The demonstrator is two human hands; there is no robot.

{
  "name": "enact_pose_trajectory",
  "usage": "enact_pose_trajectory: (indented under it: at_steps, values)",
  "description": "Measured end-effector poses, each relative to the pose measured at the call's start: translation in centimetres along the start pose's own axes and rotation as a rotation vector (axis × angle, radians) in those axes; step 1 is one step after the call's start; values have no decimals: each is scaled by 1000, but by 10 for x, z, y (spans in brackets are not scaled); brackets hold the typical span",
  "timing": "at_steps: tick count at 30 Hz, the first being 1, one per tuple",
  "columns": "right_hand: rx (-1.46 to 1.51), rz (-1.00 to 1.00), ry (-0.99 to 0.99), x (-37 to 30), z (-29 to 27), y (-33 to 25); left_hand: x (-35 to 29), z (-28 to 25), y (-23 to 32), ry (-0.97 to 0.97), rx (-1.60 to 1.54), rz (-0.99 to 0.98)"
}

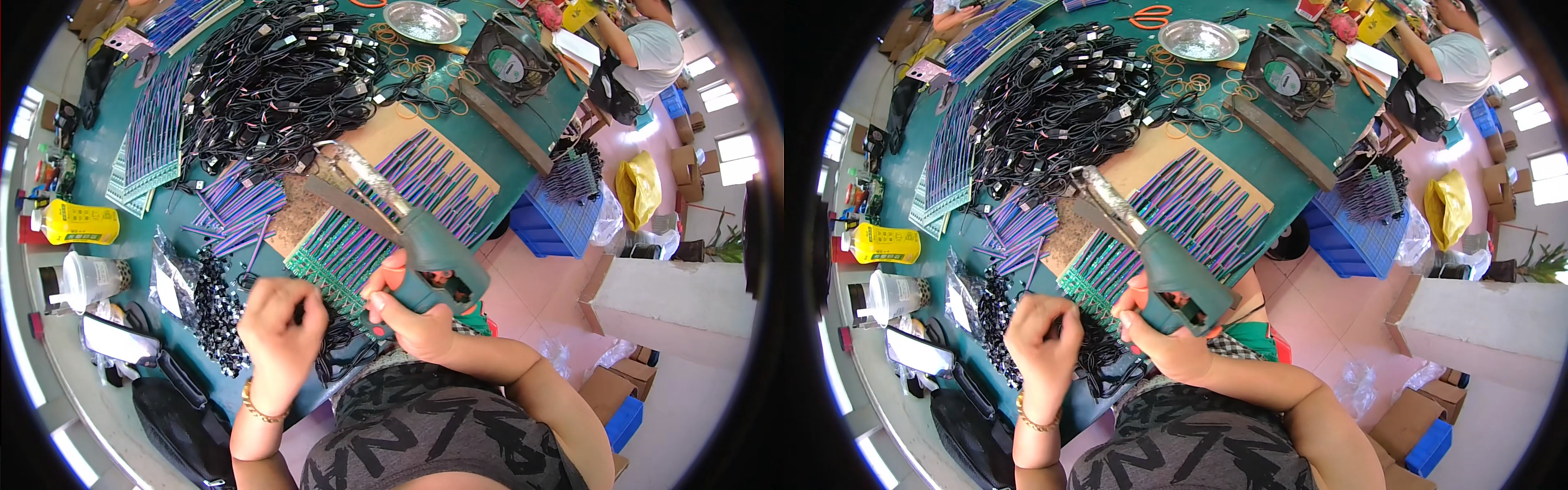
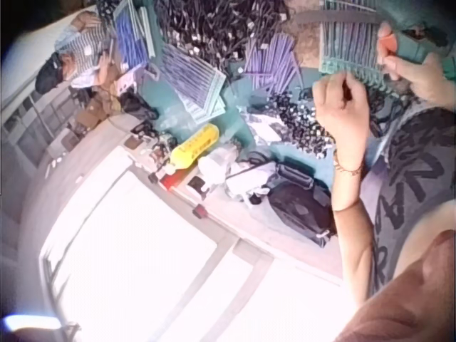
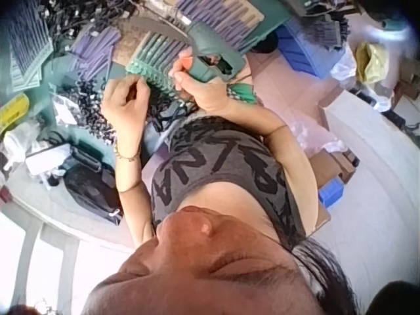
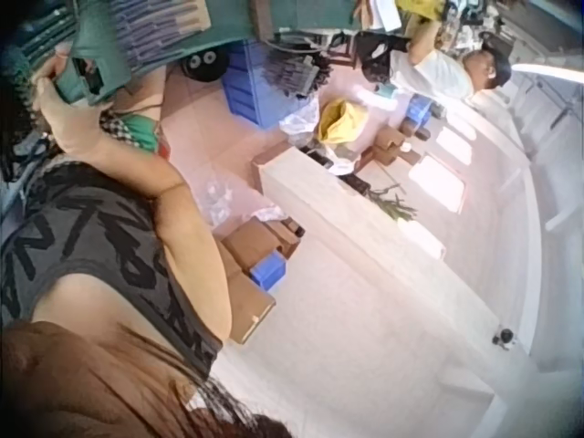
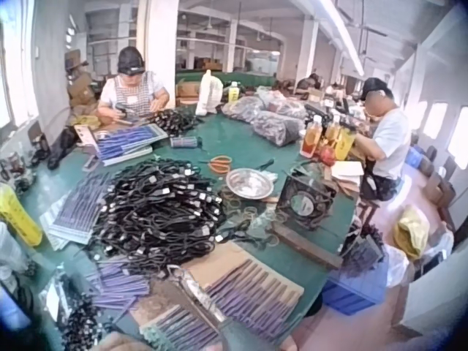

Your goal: The person places small electronic components onto circuit boards by hand and solders them in place using a soldering tool.

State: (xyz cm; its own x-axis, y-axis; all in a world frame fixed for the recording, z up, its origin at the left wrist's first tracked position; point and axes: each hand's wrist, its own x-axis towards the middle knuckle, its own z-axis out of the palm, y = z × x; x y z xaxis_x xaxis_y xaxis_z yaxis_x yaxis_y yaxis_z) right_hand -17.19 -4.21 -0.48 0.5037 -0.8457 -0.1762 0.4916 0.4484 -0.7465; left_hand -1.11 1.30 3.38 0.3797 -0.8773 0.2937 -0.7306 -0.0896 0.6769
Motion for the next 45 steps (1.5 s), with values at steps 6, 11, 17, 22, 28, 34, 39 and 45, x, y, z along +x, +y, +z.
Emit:
enact_pose_trajectory:
  at_steps: [6, 11, 17, 22, 28, 34, 39, 45]
  values:
    - [-215, 253, -223, -7, -25, -25, 13, 8, -33, -73, 69, -228]
    - [-852, -77, -435, -29, -50, -26, 15, 9, -37, -102, 25, -259]
    - [-1100, -271, -487, -32, -58, -34, 15, 14, -40, -62, 28, -284]
    - [-1163, -347, -500, -30, -56, -30, 13, 13, -40, -74, 34, -306]
    - [-1274, -431, -577, -27, -58, -27, 14, 14, -40, -70, 31, -302]
    - [-1316, -456, -599, -27, -59, -25, 15, 14, -41, -58, 43, -292]
    - [-1193, -374, -486, -31, -54, -29, 14, 13, -41, -59, 52, -298]
    - [-1146, -270, -427, -33, -58, -24, 14, 13, -41, -60, 71, -296]
